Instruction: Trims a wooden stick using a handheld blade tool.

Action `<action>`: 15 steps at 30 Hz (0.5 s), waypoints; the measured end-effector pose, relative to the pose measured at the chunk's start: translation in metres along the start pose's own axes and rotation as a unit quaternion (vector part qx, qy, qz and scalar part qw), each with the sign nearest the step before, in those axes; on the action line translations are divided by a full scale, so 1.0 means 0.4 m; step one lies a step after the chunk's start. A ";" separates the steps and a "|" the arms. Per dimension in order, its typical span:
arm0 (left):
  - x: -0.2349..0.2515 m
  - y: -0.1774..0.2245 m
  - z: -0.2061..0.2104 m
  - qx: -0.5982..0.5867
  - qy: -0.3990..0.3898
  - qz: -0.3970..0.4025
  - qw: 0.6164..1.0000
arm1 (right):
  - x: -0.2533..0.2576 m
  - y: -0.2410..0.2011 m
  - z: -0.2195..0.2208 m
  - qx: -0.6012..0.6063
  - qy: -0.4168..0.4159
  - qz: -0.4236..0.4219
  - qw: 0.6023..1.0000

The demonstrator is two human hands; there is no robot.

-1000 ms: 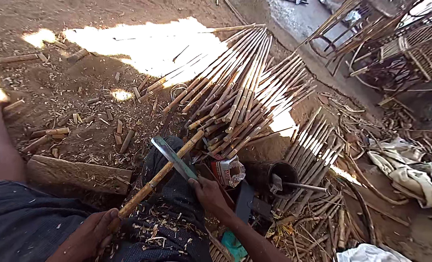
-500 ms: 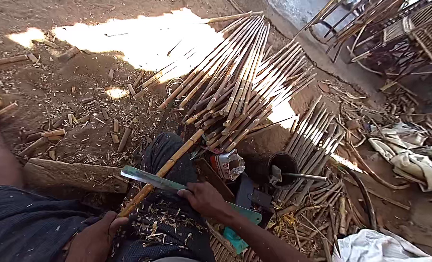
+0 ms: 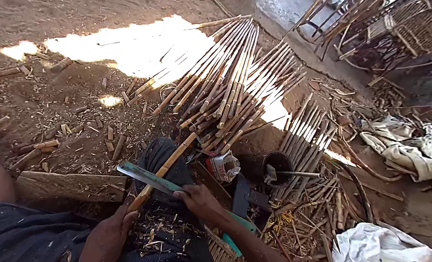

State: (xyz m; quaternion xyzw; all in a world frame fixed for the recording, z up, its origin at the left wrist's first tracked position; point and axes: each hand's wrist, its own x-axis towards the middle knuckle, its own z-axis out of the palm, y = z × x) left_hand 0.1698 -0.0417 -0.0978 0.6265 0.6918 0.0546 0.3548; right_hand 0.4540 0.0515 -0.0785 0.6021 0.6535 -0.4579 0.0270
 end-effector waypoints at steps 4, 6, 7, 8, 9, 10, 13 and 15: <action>-0.082 -0.041 -0.024 0.014 -0.017 -0.024 0.999 | -0.005 0.098 -0.114 0.190 0.195 0.047 0.961; -0.110 -0.055 -0.013 0.012 0.026 0.002 1.000 | 0.011 0.135 -0.088 0.185 0.205 0.053 0.960; -0.110 -0.056 -0.009 0.010 0.042 0.014 0.999 | 0.018 0.134 -0.069 0.130 0.161 0.032 0.978; -0.106 -0.056 -0.005 0.008 0.059 0.021 0.998 | 0.027 0.120 -0.048 0.060 0.118 0.008 0.991; -0.105 -0.055 -0.003 0.008 0.071 0.024 0.997 | 0.030 0.108 -0.037 0.004 0.085 -0.002 0.996; -0.107 -0.053 0.000 0.008 0.081 0.024 0.996 | 0.027 0.102 -0.043 -0.019 0.082 0.002 0.996; -0.122 -0.040 0.030 0.019 0.124 0.012 0.992 | 0.032 0.127 -0.092 0.137 0.193 0.054 0.970; -0.122 -0.034 0.044 0.031 0.150 0.012 0.988 | 0.032 0.130 -0.078 0.122 0.155 0.051 0.979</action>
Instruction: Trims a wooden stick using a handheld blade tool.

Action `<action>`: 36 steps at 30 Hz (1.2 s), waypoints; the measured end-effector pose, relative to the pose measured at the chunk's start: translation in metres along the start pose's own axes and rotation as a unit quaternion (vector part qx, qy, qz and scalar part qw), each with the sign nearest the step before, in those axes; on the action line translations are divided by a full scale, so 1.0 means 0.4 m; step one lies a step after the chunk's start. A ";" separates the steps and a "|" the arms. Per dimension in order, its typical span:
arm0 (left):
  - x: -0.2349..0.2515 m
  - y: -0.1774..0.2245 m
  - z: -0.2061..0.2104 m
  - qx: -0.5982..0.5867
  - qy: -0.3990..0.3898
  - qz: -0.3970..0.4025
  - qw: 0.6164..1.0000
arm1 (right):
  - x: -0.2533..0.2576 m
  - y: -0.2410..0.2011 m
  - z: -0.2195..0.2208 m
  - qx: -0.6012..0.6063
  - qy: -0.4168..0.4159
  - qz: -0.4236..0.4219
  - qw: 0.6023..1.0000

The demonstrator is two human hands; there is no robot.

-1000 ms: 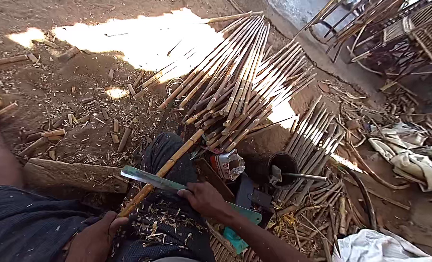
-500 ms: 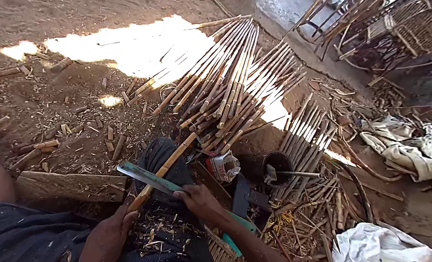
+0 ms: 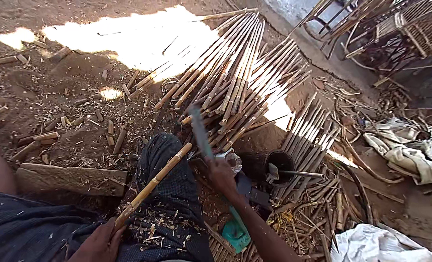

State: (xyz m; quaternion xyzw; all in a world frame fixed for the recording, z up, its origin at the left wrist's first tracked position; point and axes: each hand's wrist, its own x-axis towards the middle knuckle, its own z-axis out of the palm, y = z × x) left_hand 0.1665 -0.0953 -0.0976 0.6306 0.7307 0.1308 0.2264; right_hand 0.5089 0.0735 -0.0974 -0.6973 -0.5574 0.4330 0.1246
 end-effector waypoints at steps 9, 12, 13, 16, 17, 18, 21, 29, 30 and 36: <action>-0.001 -0.005 0.031 0.062 0.066 0.037 0.995 | -0.018 -0.038 0.009 -0.074 -0.064 -0.026 0.995; 0.000 -0.010 0.033 0.072 0.070 0.040 0.994 | -0.050 -0.055 0.029 -0.100 -0.113 -0.041 0.988; -0.001 -0.011 0.034 0.062 0.063 0.036 0.995 | -0.033 -0.041 0.009 -0.044 -0.056 -0.025 0.997; 0.013 -0.020 -0.001 -0.041 -0.037 -0.011 0.998 | 0.007 0.020 0.007 0.005 0.042 0.007 0.999; 0.033 -0.036 -0.015 -0.091 -0.087 -0.033 0.991 | 0.001 0.016 0.027 -0.046 0.000 -0.024 0.999; 0.050 -0.057 -0.021 -0.133 -0.126 -0.051 0.982 | -0.016 0.006 0.048 -0.107 -0.054 -0.058 0.991; 0.063 -0.095 -0.007 -0.175 -0.162 -0.073 0.968 | -0.023 -0.006 0.042 -0.093 -0.024 -0.061 0.993; 0.073 -0.053 -0.034 -0.089 -0.173 -0.063 0.979 | -0.010 -0.017 0.015 -0.108 -0.032 -0.063 0.992; 0.066 -0.048 -0.028 -0.079 -0.159 -0.058 0.982 | 0.002 -0.005 -0.004 -0.045 0.010 -0.033 0.998; 0.065 -0.029 -0.027 -0.038 -0.129 -0.033 0.990 | -0.016 -0.029 0.010 -0.146 -0.081 -0.079 0.983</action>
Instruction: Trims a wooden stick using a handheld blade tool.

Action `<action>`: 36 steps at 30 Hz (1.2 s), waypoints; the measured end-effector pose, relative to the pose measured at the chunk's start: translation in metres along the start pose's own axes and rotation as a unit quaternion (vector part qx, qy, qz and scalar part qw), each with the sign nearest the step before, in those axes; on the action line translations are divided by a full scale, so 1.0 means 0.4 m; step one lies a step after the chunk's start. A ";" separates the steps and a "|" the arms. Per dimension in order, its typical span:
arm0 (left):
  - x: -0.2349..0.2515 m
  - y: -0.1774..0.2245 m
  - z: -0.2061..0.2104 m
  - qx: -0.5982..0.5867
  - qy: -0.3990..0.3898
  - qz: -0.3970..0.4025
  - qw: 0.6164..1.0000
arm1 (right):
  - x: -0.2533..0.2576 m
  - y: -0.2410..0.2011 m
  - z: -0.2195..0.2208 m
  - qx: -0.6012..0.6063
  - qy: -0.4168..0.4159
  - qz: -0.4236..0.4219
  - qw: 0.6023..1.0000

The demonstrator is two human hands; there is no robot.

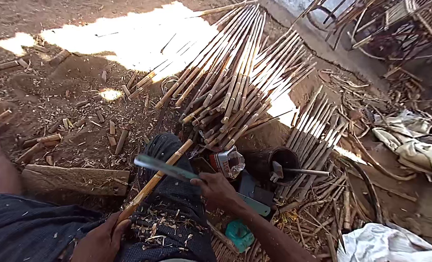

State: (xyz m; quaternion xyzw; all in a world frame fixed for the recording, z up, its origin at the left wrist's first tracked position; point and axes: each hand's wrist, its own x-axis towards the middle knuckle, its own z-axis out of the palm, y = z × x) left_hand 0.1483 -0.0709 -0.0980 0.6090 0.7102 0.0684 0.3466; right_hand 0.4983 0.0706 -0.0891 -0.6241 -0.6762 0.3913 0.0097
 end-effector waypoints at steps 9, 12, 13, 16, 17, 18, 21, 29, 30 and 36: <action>0.065 -0.088 -0.014 -0.169 -0.178 -0.012 0.969 | 0.015 0.019 0.008 0.071 0.073 0.006 0.995; 0.067 -0.069 -0.016 -0.146 -0.168 -0.016 0.975 | 0.044 0.042 -0.001 0.137 0.125 0.030 0.982; 0.072 -0.069 -0.018 -0.114 -0.148 -0.013 0.982 | 0.039 0.035 0.014 0.074 0.077 -0.002 0.994; 0.069 -0.022 -0.043 -0.036 -0.130 -0.017 0.991 | 0.020 0.022 0.011 0.022 0.061 -0.022 0.998; 0.066 0.007 -0.057 -0.035 -0.143 -0.029 0.989 | 0.026 0.033 -0.007 0.086 0.114 0.001 0.990; 0.062 0.021 -0.059 -0.045 -0.147 -0.037 0.988 | 0.039 0.043 -0.020 0.136 0.153 0.027 0.978; 0.067 -0.037 -0.031 -0.064 -0.115 -0.005 0.991 | 0.033 0.044 0.009 0.053 0.076 -0.018 0.996; 0.085 -0.058 -0.046 -0.098 -0.153 -0.046 0.982 | 0.050 0.045 0.015 0.020 0.074 -0.035 0.996; 0.092 -0.060 -0.046 -0.091 -0.157 -0.046 0.982 | 0.043 0.044 0.018 -0.003 0.065 -0.044 0.997; 0.092 -0.061 -0.040 -0.136 -0.171 -0.067 0.973 | 0.058 0.061 0.015 0.067 0.098 -0.028 0.992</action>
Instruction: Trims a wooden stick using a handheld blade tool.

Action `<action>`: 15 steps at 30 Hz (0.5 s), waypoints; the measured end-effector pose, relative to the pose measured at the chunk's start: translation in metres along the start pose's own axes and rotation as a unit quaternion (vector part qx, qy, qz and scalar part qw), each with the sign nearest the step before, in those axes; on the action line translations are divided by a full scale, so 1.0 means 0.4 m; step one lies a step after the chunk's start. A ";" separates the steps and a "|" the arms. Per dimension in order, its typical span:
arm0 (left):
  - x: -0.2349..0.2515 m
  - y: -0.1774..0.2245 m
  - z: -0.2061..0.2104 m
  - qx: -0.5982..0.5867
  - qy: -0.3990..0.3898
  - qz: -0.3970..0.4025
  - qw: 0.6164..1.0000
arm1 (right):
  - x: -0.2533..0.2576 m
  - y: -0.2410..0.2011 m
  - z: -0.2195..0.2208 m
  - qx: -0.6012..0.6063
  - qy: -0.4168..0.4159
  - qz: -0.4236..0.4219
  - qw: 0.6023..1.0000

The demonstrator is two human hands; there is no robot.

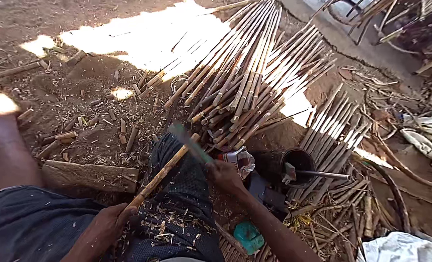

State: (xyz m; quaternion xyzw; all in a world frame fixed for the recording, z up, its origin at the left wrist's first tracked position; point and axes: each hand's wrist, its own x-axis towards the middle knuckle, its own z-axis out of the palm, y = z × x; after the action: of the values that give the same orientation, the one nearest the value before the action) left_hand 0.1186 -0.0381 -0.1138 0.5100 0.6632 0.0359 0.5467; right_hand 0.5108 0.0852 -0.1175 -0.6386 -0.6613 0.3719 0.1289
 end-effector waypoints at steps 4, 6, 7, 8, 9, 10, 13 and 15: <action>-0.001 0.016 -0.005 0.025 0.017 -0.012 0.999 | -0.001 -0.018 -0.020 0.051 0.045 0.027 0.997; -0.005 0.024 0.004 0.040 0.040 -0.001 0.998 | 0.018 -0.015 -0.024 0.072 0.058 0.051 0.994; -0.003 0.023 0.004 0.048 0.046 0.010 0.998 | 0.008 -0.022 -0.018 0.027 0.017 0.023 0.999; 0.001 0.018 0.000 0.052 0.048 0.024 0.997 | -0.003 -0.024 -0.006 -0.024 -0.014 -0.022 0.999; 0.009 0.014 -0.006 0.044 0.045 0.034 0.997 | -0.002 -0.025 -0.001 -0.055 -0.021 -0.044 0.997; 0.016 0.009 -0.012 0.029 0.037 0.039 0.998 | 0.004 -0.028 -0.011 -0.041 -0.001 -0.038 0.998; 0.014 -0.002 -0.014 -0.025 0.010 0.036 0.999 | 0.035 -0.029 -0.031 0.080 0.073 0.052 0.993; 0.023 -0.003 -0.022 -0.041 0.003 0.037 0.998 | 0.023 -0.021 -0.003 -0.008 0.002 0.005 1.000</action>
State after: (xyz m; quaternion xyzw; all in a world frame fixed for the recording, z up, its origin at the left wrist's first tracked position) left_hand 0.1122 -0.0276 -0.1176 0.5108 0.6434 0.0845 0.5639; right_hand 0.5037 0.0948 -0.1139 -0.6439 -0.6606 0.3658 0.1234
